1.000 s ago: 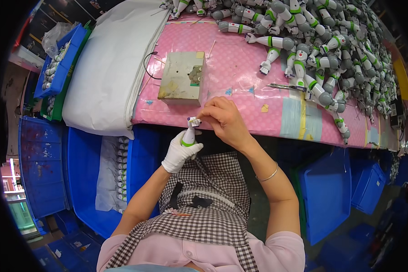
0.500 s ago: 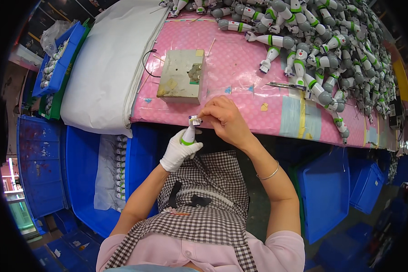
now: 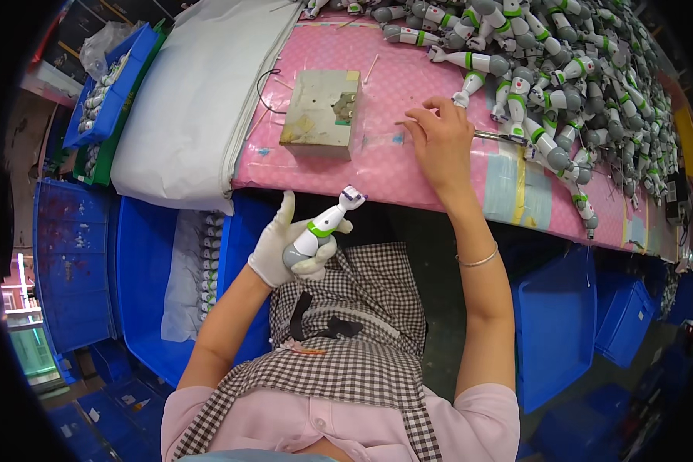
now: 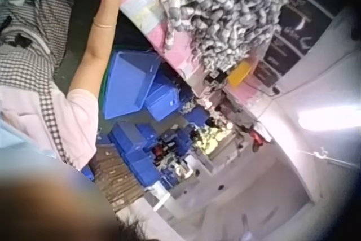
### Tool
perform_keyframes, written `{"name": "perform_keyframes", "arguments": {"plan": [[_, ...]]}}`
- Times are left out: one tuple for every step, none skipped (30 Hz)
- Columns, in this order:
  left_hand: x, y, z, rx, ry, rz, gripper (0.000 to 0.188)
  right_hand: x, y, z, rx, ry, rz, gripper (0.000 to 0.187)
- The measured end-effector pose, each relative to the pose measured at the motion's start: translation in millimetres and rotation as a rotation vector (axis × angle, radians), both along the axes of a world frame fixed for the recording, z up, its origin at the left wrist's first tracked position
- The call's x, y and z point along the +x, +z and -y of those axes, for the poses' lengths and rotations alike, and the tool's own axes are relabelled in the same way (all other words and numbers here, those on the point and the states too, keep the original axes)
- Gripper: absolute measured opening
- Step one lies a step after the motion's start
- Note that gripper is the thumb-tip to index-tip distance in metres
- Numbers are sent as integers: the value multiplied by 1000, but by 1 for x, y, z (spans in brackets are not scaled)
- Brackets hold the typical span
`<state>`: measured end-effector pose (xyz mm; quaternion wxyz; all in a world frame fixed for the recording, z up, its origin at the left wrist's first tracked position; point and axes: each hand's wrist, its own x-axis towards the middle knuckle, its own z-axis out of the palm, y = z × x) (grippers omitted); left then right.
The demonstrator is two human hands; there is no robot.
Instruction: Checking snowman-themed toys against a test block and sorting them into crates.
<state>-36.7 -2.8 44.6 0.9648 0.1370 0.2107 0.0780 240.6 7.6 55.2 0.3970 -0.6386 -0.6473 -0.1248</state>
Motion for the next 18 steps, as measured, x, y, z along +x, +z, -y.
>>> {"name": "perform_keyframes", "arguments": {"plan": [[-2, 2, -2, -39, -19, 33, 99, -5, 4, 3, 121, 28, -5, 8], [-3, 3, -5, 1, -34, -25, 103, -10, 8, 11, 98, 38, -9, 8], [-4, 4, -8, 5, -46, -44, 106, -17, 11, 24, -242, 100, -270, 12], [-6, 6, -11, 30, -93, -4, 105, -22, 14, 34, -530, 229, -532, 16], [-9, 8, -15, 56, -138, 38, 104, -26, 15, 39, -587, 164, -528, 16], [-10, 11, -18, 59, -135, 37, 104, -30, 16, 43, -878, 418, -825, 22], [-11, 14, -22, 132, -212, 8, 104, -32, 16, 46, -1111, 764, -1142, 28], [-14, 18, -26, 207, -287, -21, 104, -42, 10, 49, -1124, 878, -1312, 32], [-16, 23, -30, 213, -277, -24, 104, -53, 5, 50, -1076, 1076, -1492, 36], [-18, 28, -35, 364, -306, -169, 105, -59, 1, 52, -1037, 1152, -1586, 38], [-20, 34, -37, 507, -326, -282, 106, -63, -2, 53, -1028, 1123, -1629, 35], [-20, 39, -38, 618, -243, -418, 103, -69, -3, 54, -944, 1127, -1610, 34], [-29, 49, -42, 764, -127, -367, 86, -75, -3, 56, -798, 1199, -1609, 33], [-26, 53, -41, 1293, 235, -551, 75, -78, -1, 58, -727, 1193, -1539, 29], [-28, 58, -39, 1587, 523, -664, 65, -80, 4, 63, -732, 1015, -1433, 28], [-30, 63, -36, 1712, 803, -770, 55, -83, 8, 61, -536, 1016, -1160, 29], [-40, 69, -28, 1656, 932, -879, 47, -87, 13, 59, -371, 999, -880, 30], [-45, 73, -21, 1296, 960, -897, 45, -89, 20, 58, -299, 960, -710, 34]]}}
